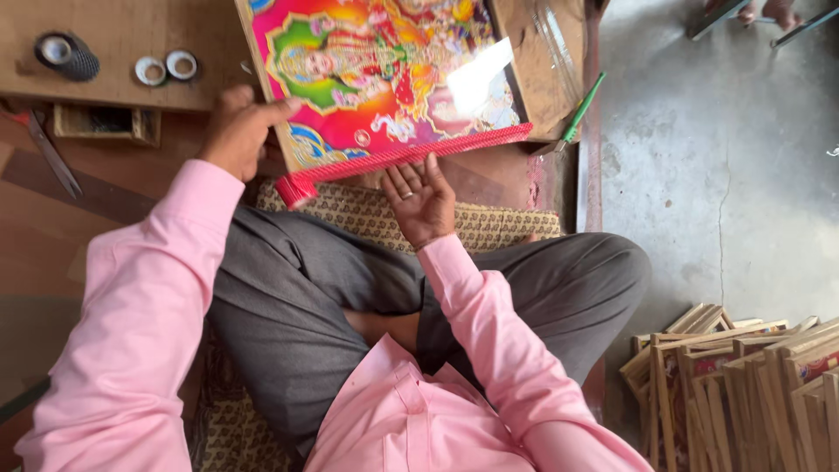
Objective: The person sits on a mat and applies red patterned tape to the edges of a wooden frame containing a colorful printed image. They smooth the tape along each side, fold it around the corners, and trim excess with a green utility knife. The person then applies a second strip of blue and white patterned tape along the inner edge of the frame.
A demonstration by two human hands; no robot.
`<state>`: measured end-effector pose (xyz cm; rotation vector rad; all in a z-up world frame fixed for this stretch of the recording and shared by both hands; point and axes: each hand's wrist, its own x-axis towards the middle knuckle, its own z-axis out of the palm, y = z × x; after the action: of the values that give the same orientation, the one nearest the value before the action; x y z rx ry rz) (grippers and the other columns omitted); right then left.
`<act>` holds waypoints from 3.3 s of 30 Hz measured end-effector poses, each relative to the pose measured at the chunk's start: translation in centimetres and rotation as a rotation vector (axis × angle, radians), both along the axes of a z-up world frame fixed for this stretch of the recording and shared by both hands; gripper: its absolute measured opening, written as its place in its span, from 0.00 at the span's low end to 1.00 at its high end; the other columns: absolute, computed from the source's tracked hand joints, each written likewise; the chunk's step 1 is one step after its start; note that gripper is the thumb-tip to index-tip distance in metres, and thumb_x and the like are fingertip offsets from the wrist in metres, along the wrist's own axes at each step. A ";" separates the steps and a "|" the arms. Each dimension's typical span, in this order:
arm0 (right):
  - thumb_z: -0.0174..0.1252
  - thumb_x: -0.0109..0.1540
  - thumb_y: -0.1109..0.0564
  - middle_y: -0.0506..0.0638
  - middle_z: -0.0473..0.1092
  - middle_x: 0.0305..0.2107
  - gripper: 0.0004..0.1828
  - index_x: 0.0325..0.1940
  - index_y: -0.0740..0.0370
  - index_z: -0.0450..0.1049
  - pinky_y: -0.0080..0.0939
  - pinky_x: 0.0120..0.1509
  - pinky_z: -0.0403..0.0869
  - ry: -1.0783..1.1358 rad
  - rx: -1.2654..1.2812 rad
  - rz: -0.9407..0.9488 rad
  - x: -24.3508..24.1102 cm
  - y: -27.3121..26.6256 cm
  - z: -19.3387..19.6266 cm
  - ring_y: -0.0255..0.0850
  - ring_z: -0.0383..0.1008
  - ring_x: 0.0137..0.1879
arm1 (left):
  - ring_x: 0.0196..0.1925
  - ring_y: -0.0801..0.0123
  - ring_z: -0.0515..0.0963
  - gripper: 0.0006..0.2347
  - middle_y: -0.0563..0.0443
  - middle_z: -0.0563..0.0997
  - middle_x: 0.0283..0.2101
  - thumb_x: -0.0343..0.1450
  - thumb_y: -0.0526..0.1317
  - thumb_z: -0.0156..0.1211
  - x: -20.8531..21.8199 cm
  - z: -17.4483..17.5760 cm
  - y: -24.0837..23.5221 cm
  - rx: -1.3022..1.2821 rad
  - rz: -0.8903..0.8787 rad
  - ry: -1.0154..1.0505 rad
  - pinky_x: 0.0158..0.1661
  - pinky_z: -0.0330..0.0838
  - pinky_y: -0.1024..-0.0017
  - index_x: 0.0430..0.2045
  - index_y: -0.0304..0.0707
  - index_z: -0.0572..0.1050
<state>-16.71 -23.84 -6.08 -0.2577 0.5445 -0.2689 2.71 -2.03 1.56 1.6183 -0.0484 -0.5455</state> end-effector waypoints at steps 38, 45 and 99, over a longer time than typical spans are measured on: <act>0.73 0.47 0.55 0.57 0.78 0.32 0.26 0.50 0.60 0.82 0.45 0.42 0.76 -0.321 -2.520 0.965 2.5 -7.1 29.6 0.46 0.79 0.35 | 0.52 0.70 0.81 0.20 0.53 0.83 0.49 0.63 0.36 0.69 -14.1 -8.6 -11.7 -0.684 0.264 0.305 0.53 0.72 0.62 0.49 0.35 0.72; 0.71 0.45 0.54 0.54 0.79 0.30 0.27 0.50 0.56 0.82 0.46 0.42 0.77 -0.027 -2.402 1.220 4.1 -9.8 25.3 0.46 0.80 0.33 | 0.38 0.64 0.81 0.16 0.47 0.80 0.35 0.67 0.43 0.73 -14.1 -10.6 -12.6 -0.363 0.206 0.277 0.44 0.83 0.68 0.33 0.28 0.74; 0.61 0.67 0.61 0.59 0.71 0.63 0.23 0.67 0.66 0.73 0.55 0.79 0.62 -0.123 -2.731 -0.235 -5.7 -4.4 15.8 0.53 0.69 0.72 | 0.65 0.57 0.75 0.13 0.45 0.79 0.61 0.77 0.32 0.59 -10.4 7.2 1.7 0.620 -0.020 -1.538 0.63 0.68 0.57 0.56 0.35 0.77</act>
<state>-22.44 -28.25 9.75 -2.7772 -0.3222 -1.1233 -7.68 -0.36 8.73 2.2776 -1.1102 0.8647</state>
